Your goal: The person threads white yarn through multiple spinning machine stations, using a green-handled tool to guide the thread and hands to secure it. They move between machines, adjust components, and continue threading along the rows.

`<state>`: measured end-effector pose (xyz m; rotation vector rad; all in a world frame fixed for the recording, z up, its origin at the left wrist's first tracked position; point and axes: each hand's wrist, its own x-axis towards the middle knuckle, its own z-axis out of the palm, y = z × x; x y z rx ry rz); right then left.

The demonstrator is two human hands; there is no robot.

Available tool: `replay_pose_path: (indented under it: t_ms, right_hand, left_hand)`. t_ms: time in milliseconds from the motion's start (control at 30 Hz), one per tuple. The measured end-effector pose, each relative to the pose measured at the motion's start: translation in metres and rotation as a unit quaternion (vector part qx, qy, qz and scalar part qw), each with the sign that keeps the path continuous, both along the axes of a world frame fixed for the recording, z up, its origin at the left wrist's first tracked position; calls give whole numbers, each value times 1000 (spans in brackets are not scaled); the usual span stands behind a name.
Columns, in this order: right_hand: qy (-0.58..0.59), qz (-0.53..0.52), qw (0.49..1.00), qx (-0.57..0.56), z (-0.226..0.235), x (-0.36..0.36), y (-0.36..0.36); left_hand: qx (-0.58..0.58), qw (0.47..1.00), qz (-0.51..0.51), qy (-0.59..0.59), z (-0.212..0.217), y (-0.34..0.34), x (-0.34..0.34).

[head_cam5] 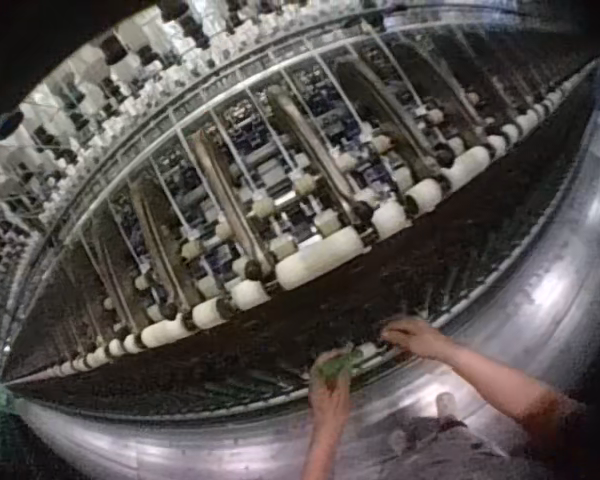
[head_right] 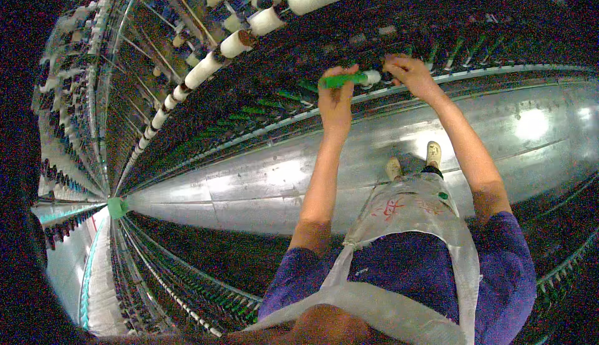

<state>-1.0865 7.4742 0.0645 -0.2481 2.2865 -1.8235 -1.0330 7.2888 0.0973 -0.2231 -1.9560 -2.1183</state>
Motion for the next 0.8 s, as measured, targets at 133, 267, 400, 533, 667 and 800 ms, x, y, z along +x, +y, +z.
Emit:
replay_pose_path:
  t_ms: [133,267,400,533,667,800]
  right_hand:
    - [-46,0,997,-65,32,-12,7]
    - [47,11,995,-89,84,-11,12]
    - [181,31,974,-131,133,-2,18]
    - [272,38,955,-115,159,1,23]
    - [226,32,973,-20,174,-5,15]
    - [246,3,969,12,175,-19,7]
  left_hand:
    - [-23,998,40,36,0,29,-40]
    - [-81,992,90,-32,-40,62,-65]
    - [-221,953,201,-47,-110,93,-75]
    - [-271,931,233,-71,-140,103,-74]
    - [-249,944,204,-78,-138,100,-70]
    - [-178,969,150,-84,-132,93,-57]
